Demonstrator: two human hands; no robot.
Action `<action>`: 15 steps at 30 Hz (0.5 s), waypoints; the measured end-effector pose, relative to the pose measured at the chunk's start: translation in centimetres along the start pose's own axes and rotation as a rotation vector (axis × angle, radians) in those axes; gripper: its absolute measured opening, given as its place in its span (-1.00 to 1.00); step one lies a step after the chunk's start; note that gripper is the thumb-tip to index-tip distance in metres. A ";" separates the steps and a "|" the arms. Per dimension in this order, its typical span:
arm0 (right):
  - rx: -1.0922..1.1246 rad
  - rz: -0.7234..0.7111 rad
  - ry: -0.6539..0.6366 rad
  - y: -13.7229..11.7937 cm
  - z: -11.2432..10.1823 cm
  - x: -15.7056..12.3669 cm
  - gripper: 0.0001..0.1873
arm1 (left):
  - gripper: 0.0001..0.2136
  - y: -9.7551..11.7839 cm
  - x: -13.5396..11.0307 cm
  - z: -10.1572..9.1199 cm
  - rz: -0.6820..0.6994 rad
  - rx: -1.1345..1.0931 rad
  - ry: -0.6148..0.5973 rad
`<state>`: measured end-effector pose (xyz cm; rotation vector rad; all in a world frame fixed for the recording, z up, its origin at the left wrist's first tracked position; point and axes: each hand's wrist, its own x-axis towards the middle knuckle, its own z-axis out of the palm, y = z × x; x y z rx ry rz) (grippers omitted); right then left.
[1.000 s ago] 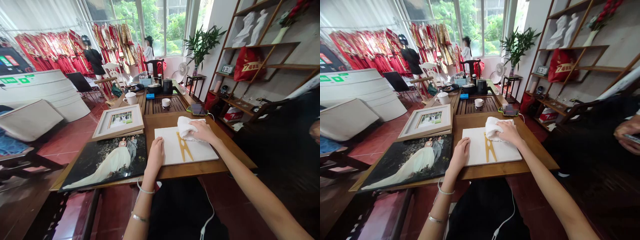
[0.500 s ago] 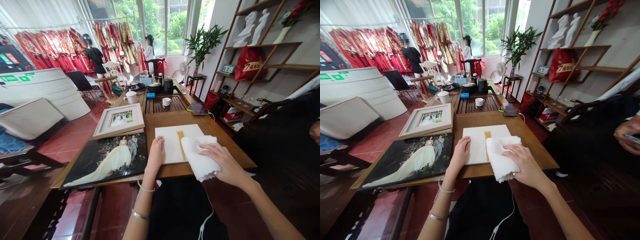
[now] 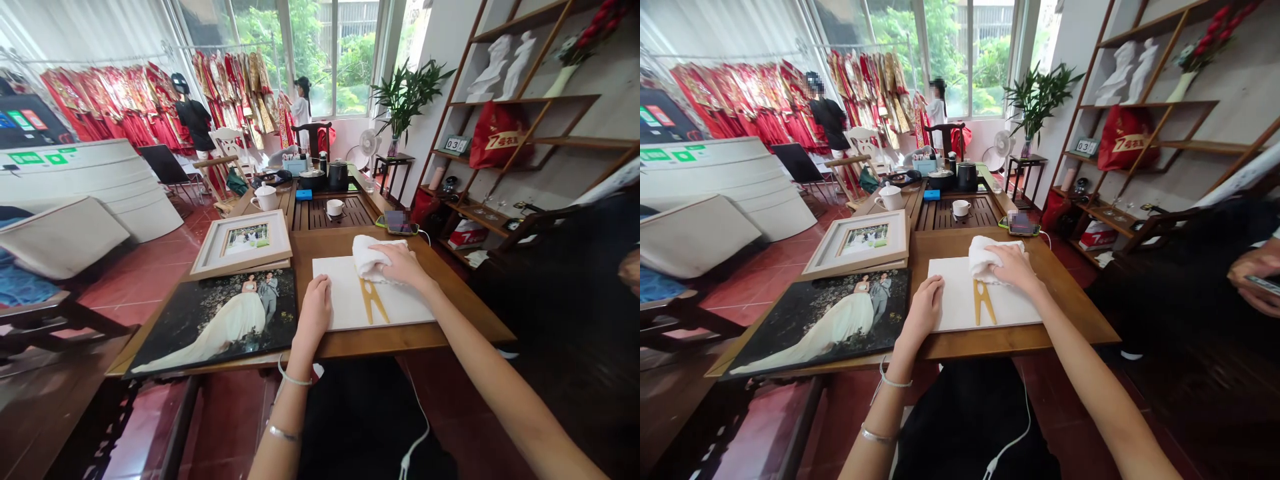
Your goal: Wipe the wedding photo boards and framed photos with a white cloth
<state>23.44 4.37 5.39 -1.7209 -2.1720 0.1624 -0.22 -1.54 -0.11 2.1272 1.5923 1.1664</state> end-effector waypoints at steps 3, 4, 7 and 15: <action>-0.039 -0.070 -0.034 -0.6 0.2 0.3 -0.43 | -0.75 0.1 -0.1 0.1 0.001 -0.009 0.014; -0.054 -0.106 -0.050 -0.7 0.2 0.0 -0.42 | -0.75 0.1 -0.1 0.2 0.002 -0.012 0.018; -0.088 -0.205 -0.066 -1.1 0.2 -1.9 -0.37 | -0.75 0.1 -0.1 0.3 0.001 -0.005 0.025; -0.035 -0.456 -0.077 -1.4 -1.3 -9.4 -0.17 | -0.74 0.1 -0.1 0.4 0.000 0.010 0.025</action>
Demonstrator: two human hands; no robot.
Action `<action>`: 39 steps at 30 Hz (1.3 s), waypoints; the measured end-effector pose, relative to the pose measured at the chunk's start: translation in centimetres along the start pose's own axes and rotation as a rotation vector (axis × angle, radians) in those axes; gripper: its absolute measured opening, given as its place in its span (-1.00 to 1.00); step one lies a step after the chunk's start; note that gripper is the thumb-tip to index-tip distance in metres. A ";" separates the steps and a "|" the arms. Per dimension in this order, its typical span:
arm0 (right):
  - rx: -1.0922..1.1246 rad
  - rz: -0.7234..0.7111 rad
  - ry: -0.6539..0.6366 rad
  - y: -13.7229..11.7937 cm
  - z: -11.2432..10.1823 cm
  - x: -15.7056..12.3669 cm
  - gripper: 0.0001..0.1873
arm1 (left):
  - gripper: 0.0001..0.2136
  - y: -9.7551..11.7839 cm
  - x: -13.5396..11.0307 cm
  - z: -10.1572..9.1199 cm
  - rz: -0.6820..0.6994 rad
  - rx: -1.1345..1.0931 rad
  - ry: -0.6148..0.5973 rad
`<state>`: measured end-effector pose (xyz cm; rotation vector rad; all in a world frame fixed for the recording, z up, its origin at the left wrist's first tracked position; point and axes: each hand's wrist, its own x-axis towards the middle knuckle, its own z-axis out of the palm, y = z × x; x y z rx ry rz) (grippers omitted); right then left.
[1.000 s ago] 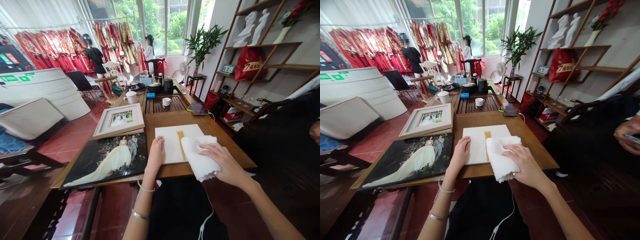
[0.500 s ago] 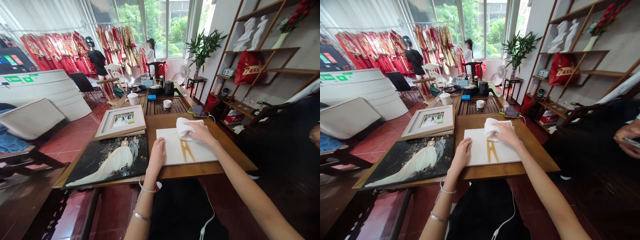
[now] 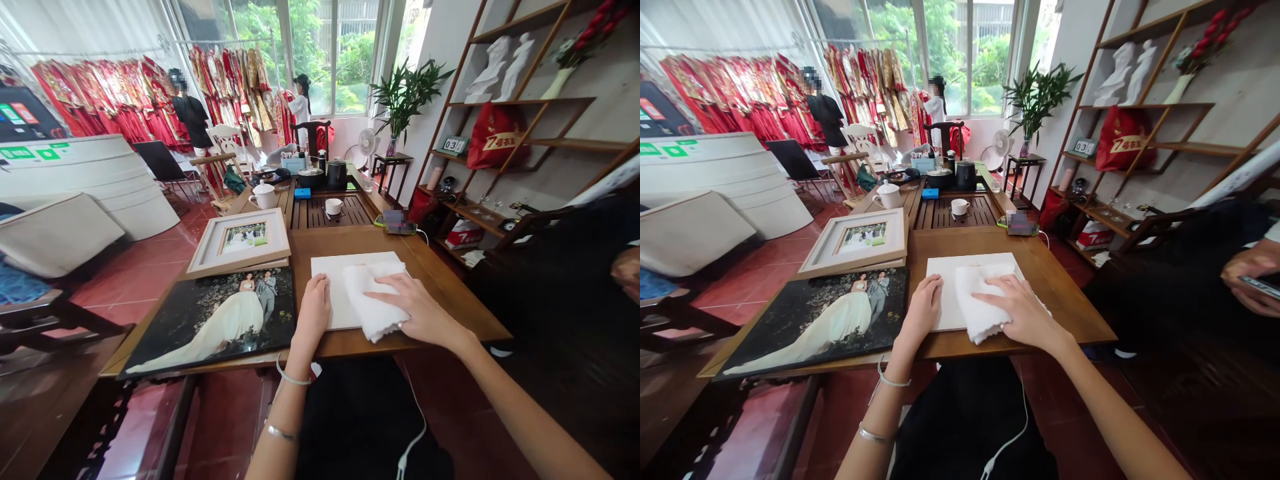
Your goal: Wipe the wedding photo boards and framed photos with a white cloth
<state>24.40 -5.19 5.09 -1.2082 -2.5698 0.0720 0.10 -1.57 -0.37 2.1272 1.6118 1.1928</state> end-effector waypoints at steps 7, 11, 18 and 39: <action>0.109 -0.015 -0.033 0.5 -1.2 -3.0 -0.16 | -0.75 0.0 0.1 -0.2 0.004 -0.015 -0.010; 0.082 0.082 0.021 1.9 -0.3 -1.4 -0.21 | -0.75 0.0 0.0 -0.2 -0.001 -0.012 -0.013; 0.027 0.260 0.025 2.6 0.7 3.9 -0.38 | -0.75 0.0 0.1 -0.3 -0.010 0.015 -0.025; 0.001 0.056 0.021 -1.8 0.9 -0.1 -0.18 | -0.73 0.1 0.0 -0.4 0.001 0.004 -0.030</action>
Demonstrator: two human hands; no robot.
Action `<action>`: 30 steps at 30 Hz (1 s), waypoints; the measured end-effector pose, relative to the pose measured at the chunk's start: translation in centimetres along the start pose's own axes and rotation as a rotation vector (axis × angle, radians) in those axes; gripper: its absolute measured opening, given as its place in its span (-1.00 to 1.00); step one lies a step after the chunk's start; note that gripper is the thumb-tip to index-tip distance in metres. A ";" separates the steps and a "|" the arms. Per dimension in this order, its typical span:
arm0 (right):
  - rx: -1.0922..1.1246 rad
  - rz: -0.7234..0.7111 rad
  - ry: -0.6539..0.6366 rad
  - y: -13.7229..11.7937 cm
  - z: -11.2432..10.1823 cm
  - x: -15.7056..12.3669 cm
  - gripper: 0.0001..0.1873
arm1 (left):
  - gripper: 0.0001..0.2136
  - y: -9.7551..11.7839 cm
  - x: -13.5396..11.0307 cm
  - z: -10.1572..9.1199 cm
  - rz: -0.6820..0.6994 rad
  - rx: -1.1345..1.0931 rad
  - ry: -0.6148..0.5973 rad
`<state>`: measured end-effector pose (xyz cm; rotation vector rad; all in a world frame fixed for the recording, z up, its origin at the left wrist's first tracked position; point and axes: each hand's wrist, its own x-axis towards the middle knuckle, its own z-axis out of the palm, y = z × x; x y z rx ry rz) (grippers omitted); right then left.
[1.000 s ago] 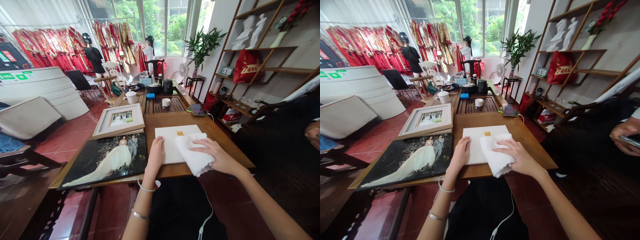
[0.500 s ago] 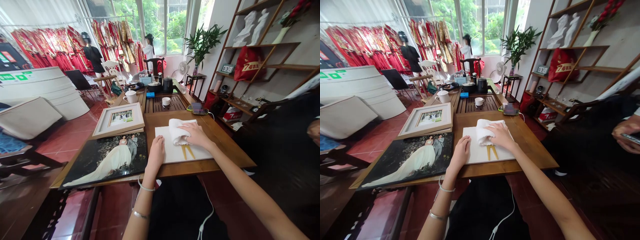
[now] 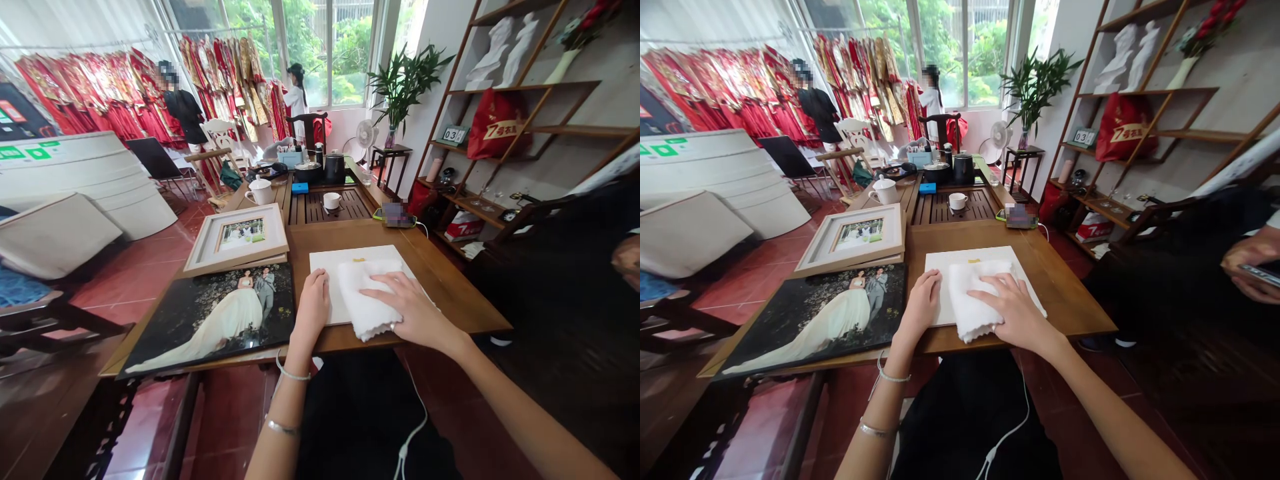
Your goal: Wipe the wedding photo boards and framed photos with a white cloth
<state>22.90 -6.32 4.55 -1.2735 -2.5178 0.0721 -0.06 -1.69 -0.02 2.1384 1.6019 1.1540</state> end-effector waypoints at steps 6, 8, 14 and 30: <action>0.017 -0.042 0.005 0.1 -0.3 -1.3 -0.11 | -0.74 0.0 0.0 -0.1 -0.018 -0.008 -0.006; 0.031 -0.032 0.042 0.6 -0.2 -0.6 -0.18 | -0.74 -0.1 0.0 -0.1 -0.014 -0.016 -0.006; -0.006 0.057 0.046 2.0 0.3 4.0 -0.40 | -0.74 -0.1 0.0 -0.1 -0.003 -0.001 -0.003; -0.208 0.002 -0.110 1.3 0.1 5.5 -0.25 | -0.75 -0.1 0.1 -0.1 -0.006 -0.006 -0.004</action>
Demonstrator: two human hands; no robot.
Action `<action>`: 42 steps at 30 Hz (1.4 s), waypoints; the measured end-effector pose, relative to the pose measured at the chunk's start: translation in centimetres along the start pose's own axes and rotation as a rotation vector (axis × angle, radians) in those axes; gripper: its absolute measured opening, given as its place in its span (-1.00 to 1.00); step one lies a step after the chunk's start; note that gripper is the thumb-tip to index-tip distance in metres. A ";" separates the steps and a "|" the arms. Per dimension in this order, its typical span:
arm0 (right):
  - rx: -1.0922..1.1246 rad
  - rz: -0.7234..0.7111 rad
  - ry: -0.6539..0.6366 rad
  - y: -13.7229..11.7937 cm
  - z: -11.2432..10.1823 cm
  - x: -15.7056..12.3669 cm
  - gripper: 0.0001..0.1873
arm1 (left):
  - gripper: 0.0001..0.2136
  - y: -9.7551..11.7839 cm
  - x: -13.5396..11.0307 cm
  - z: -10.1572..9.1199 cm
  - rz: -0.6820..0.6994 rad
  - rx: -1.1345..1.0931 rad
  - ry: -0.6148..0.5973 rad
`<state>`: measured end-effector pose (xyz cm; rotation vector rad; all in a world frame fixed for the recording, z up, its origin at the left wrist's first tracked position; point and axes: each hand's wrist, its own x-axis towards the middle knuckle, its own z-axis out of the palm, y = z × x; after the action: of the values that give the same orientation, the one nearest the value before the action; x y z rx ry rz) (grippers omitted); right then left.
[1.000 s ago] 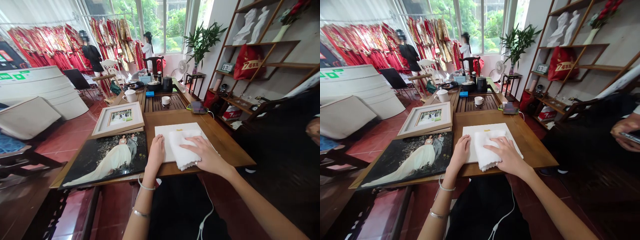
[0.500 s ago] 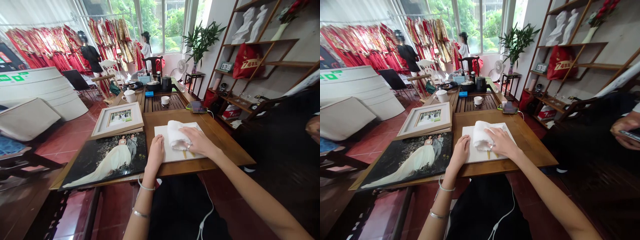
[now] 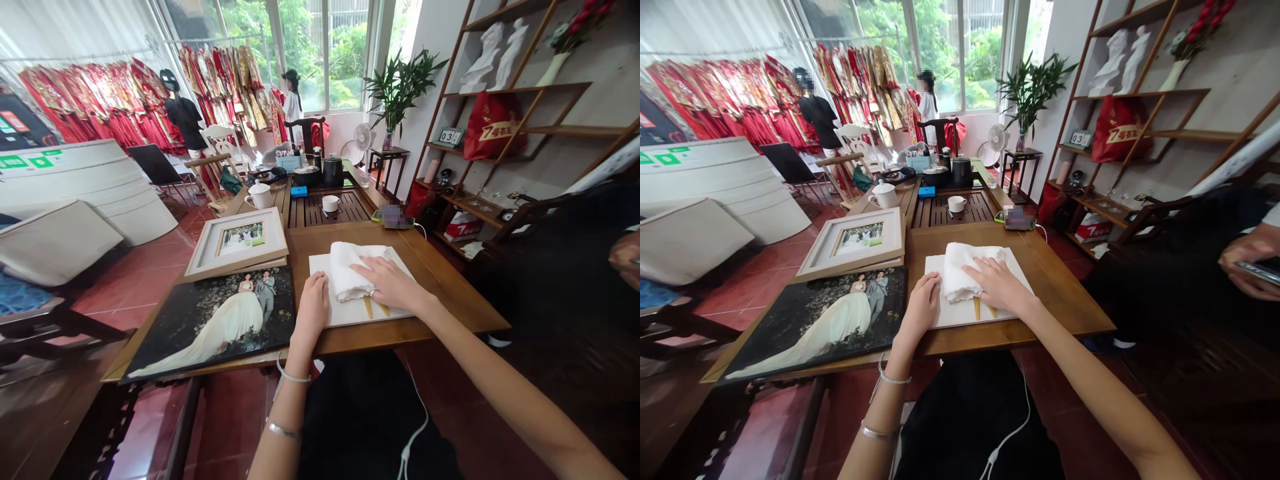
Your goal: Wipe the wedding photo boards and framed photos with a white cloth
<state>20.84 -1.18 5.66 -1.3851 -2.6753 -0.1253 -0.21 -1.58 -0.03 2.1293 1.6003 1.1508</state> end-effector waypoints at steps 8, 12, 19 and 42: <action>0.079 0.010 0.074 -0.6 0.0 -5.2 -0.21 | -0.74 0.4 0.0 -0.2 -0.024 0.024 -0.031; 0.062 0.106 0.118 0.0 0.9 -3.4 -0.37 | -0.74 0.5 0.0 -0.2 -0.020 0.026 -0.032; 0.126 0.149 0.053 1.2 1.3 3.6 -0.35 | -0.74 0.5 0.0 -0.4 -0.002 0.010 -0.031; 0.056 -0.141 -0.038 -0.1 0.0 -2.1 -0.07 | -0.73 0.5 0.1 -0.3 0.007 0.007 -0.035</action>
<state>21.95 -2.88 5.33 -1.1947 -2.7835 -0.0375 -0.08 -1.71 0.50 2.1490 1.5849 1.1057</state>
